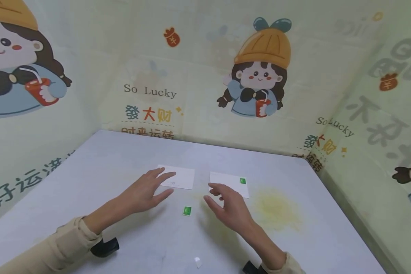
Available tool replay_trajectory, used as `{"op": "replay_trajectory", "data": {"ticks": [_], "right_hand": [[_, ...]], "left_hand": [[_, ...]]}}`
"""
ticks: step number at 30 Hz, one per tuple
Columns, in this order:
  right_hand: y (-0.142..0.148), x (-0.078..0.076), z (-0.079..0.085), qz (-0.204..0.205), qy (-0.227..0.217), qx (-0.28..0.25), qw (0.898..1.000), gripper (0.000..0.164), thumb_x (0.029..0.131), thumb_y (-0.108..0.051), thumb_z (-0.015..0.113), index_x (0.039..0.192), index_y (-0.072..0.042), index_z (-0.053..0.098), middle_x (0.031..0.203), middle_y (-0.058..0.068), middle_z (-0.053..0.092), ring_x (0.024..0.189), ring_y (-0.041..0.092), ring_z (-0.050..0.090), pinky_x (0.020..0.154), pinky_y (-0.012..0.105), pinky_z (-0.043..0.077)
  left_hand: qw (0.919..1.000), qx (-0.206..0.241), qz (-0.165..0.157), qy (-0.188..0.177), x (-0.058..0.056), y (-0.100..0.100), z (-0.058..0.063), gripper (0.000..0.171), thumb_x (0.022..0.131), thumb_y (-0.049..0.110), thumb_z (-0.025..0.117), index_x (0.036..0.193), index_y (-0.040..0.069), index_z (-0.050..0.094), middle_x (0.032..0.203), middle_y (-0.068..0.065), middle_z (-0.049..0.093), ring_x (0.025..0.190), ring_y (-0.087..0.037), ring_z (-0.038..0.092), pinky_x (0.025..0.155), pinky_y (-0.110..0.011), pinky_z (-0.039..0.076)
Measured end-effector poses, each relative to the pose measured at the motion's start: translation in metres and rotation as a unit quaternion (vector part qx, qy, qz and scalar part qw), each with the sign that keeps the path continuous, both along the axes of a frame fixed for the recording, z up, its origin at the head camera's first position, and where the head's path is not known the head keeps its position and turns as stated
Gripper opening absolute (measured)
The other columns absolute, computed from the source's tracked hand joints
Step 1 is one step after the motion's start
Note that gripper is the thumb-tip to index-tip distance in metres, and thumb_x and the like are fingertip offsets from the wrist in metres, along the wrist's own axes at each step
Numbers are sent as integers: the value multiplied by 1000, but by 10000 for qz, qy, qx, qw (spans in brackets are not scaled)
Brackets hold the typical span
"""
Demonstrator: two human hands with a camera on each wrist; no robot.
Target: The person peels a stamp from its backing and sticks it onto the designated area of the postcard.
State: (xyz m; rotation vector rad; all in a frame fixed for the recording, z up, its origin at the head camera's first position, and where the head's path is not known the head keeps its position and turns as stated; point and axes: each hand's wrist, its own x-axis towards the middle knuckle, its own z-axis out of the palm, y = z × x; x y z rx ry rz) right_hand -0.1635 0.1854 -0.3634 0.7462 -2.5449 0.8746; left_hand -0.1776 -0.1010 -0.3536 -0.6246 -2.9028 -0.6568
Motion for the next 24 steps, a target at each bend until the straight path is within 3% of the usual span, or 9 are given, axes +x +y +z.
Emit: {"op": "replay_trajectory", "data": {"ticks": [6,12,16,24], "right_hand": [[-6,-1,-2,33,-203,58,9998,34,92,-20,78,124,-10,71,102,1,77,93,16,71,79,32,59],[-10,-3,-3,310,-254,79,9992,18,92,-19,77,108,-10,73,92,-7,75,85,9,70,74,31,58],[-14,-2,-1,392,-566,242,9973,10,94,-23,75,96,-14,71,80,-12,71,72,2,63,67,27,55],[-23,-3,-3,325,-1165,365,9920,13,94,-26,74,86,-19,68,62,-15,58,54,0,48,54,23,41]], "left_hand": [[9999,-3,103,122,2,-10,-2,56,100,34,66,150,14,51,154,-25,45,144,-45,40,115,-58,33],[9996,21,278,60,2,-22,-5,56,100,32,66,150,13,50,154,-26,44,143,-46,39,114,-60,34],[9994,33,344,13,1,-28,-7,56,100,31,66,150,12,50,153,-27,45,142,-47,40,113,-62,35],[9990,169,380,-148,-6,-37,-12,55,99,30,66,148,7,52,148,-27,51,137,-47,46,109,-62,40]]}}
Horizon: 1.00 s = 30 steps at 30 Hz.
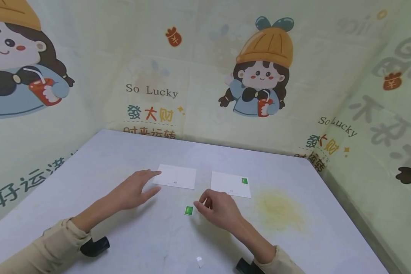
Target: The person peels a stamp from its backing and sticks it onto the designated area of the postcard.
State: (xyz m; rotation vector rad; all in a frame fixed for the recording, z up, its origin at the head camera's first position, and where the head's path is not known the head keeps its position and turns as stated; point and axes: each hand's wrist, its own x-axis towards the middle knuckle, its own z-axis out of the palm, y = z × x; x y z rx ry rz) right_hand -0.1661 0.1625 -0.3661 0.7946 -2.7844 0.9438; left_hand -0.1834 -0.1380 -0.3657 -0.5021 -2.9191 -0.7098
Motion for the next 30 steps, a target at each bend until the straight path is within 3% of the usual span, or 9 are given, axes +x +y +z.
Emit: {"op": "replay_trajectory", "data": {"ticks": [11,21,30], "right_hand": [[-9,-5,-2,-117,-776,30,9969,15,95,-27,74,86,-16,68,59,-11,58,53,6,48,52,24,40],[-13,-12,-6,-333,-1003,146,9943,14,94,-25,75,87,-15,68,60,-8,59,56,9,49,52,24,40],[-14,-18,-11,-145,-1087,389,9932,14,94,-26,73,87,-15,69,61,-9,59,57,9,50,53,24,40]], "left_hand": [[9998,-45,145,-115,-12,-2,-4,57,98,29,68,146,4,52,144,-23,56,134,-44,50,108,-60,41],[9992,-174,295,-227,-25,-1,-7,57,99,30,67,147,4,52,144,-23,56,134,-43,49,110,-59,40],[9988,-219,331,-274,-34,-1,-10,55,99,29,66,146,4,52,142,-25,56,131,-44,51,108,-59,41]]}}
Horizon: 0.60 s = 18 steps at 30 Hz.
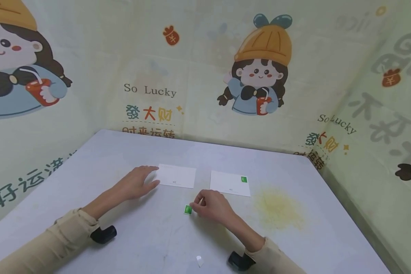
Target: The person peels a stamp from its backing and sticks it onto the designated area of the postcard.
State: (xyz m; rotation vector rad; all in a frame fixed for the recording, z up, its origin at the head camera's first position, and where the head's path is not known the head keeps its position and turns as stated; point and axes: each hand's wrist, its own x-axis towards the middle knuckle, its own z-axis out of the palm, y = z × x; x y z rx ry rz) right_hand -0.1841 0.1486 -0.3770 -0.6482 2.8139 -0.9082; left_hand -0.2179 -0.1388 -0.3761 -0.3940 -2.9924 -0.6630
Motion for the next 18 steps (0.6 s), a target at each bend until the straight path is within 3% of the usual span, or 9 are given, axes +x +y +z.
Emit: {"op": "replay_trajectory", "data": {"ticks": [18], "right_hand": [[-7,-5,-3,-68,-193,102,9997,13,91,-22,77,85,-13,69,65,-6,60,59,11,53,54,24,41]], "left_hand": [[9996,-215,139,-104,-14,0,-5,51,100,26,64,144,1,54,134,-26,61,123,-43,57,103,-57,45]]}}
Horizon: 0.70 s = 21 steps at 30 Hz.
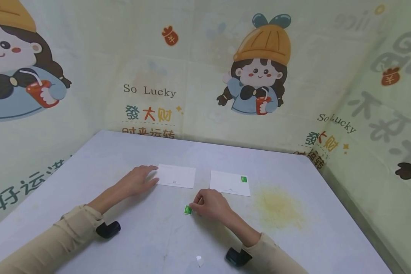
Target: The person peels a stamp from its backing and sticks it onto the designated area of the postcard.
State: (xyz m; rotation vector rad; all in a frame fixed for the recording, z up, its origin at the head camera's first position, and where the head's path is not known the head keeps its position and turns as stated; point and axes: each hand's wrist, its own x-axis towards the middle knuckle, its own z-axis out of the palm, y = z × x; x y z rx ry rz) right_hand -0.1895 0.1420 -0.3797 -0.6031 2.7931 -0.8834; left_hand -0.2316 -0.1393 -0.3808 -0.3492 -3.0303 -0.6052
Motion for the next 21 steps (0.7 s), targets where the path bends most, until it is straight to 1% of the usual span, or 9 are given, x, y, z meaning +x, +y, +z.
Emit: {"op": "replay_trajectory", "data": {"ticks": [7,10,16,21], "right_hand": [[-2,-3,-1,14,-46,25,10000,13,90,-20,77,84,-13,68,64,-7,60,58,10,53,54,24,40],[-2,-3,-1,2,-57,51,10000,14,90,-21,78,84,-13,68,65,-6,60,59,10,53,55,24,41],[-3,-4,-2,-35,-40,112,9999,14,90,-21,78,83,-14,69,65,-6,59,59,10,52,56,25,41],[-3,-5,-3,-27,-24,152,9999,14,89,-20,79,82,-14,68,65,-6,58,60,10,52,56,24,41]], "left_hand": [[9999,-151,-11,4,-5,0,-3,51,99,24,65,142,-1,55,129,-26,63,118,-42,59,101,-56,47],[9997,-223,-28,38,-6,1,-3,51,99,24,66,141,-1,56,128,-26,63,116,-41,60,100,-56,48],[9994,-356,-4,1,-5,3,-3,50,99,25,66,140,0,57,129,-26,62,118,-41,59,101,-55,47],[9987,-499,-68,35,-6,4,-3,46,98,24,67,136,0,60,122,-23,65,110,-37,59,98,-52,49]]}}
